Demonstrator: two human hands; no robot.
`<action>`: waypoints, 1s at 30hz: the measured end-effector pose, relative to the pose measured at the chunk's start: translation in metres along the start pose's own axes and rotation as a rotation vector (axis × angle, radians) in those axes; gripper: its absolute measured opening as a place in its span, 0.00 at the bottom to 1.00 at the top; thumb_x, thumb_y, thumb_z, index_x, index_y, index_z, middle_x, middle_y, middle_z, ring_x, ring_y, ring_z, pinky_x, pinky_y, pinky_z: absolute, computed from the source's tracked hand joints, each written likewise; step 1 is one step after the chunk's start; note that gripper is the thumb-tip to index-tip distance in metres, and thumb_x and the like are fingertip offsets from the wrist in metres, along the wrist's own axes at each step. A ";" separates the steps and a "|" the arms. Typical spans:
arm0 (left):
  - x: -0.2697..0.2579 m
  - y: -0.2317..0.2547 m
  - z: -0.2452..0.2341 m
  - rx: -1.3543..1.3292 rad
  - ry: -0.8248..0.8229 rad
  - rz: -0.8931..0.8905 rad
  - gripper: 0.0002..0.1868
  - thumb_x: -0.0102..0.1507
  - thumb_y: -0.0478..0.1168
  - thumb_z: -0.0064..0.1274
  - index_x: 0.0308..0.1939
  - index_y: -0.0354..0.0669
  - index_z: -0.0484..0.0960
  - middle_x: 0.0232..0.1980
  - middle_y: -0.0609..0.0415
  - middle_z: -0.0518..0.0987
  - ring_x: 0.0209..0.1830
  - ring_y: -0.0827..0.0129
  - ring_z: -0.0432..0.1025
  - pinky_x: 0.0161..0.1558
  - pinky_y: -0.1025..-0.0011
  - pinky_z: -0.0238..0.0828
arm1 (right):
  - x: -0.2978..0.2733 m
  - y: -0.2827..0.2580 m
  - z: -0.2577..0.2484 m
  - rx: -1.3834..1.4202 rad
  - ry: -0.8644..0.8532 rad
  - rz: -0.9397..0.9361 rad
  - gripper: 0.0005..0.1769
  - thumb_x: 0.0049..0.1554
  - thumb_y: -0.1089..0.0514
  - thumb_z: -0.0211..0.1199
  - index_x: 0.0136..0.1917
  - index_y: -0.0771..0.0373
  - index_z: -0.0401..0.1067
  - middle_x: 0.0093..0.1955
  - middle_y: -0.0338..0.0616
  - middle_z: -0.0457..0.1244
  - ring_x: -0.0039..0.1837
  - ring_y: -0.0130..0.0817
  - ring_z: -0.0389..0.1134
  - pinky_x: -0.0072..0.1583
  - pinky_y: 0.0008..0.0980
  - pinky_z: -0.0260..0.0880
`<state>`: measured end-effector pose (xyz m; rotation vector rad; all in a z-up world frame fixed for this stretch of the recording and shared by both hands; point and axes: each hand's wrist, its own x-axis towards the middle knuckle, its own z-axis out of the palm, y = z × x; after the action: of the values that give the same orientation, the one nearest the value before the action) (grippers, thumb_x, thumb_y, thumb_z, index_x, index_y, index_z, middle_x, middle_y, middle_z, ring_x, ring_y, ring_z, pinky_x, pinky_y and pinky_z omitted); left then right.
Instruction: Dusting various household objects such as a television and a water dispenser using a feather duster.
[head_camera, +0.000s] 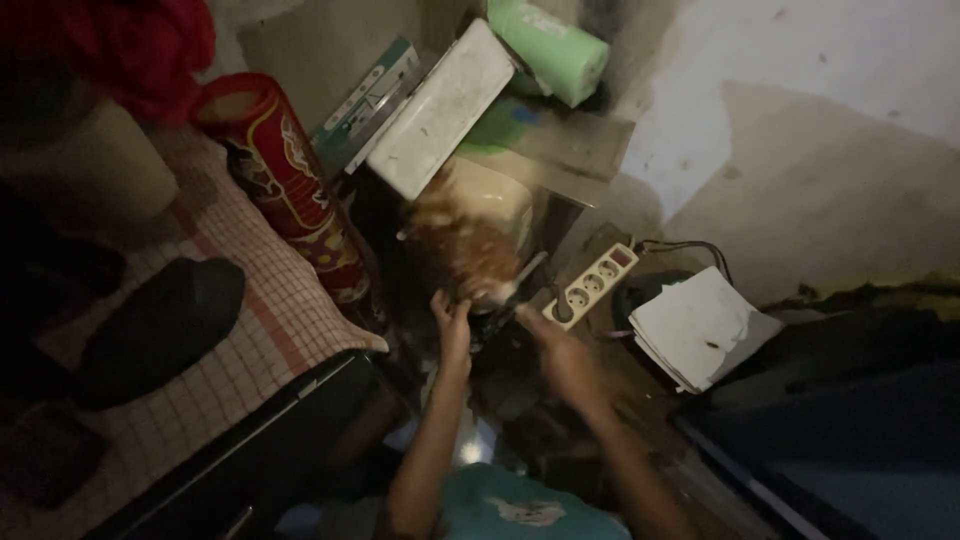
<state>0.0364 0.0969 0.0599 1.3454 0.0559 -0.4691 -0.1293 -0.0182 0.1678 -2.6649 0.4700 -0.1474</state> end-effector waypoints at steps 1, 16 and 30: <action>0.005 -0.005 -0.001 -0.004 0.003 0.000 0.41 0.69 0.48 0.49 0.81 0.52 0.45 0.84 0.48 0.50 0.82 0.54 0.48 0.75 0.56 0.48 | 0.005 0.005 -0.007 -0.003 -0.002 -0.003 0.44 0.54 0.71 0.53 0.79 0.39 0.57 0.56 0.60 0.65 0.47 0.59 0.69 0.49 0.52 0.69; 0.008 -0.010 -0.011 0.017 0.057 -0.086 0.44 0.66 0.57 0.48 0.81 0.56 0.44 0.80 0.47 0.57 0.78 0.52 0.56 0.71 0.53 0.56 | -0.012 -0.013 0.005 -0.105 -0.052 -0.035 0.38 0.59 0.67 0.52 0.77 0.36 0.63 0.46 0.55 0.67 0.47 0.54 0.69 0.49 0.49 0.69; 0.009 -0.026 -0.022 -0.029 0.069 0.024 0.41 0.68 0.53 0.49 0.80 0.55 0.47 0.82 0.49 0.52 0.80 0.52 0.50 0.72 0.51 0.53 | -0.037 0.018 0.093 -0.170 0.097 -0.225 0.45 0.54 0.71 0.52 0.79 0.33 0.59 0.55 0.54 0.66 0.51 0.53 0.72 0.51 0.46 0.74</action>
<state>0.0399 0.1113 0.0277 1.3319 0.1031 -0.3998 -0.1534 0.0164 0.0752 -2.8828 0.2191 -0.3183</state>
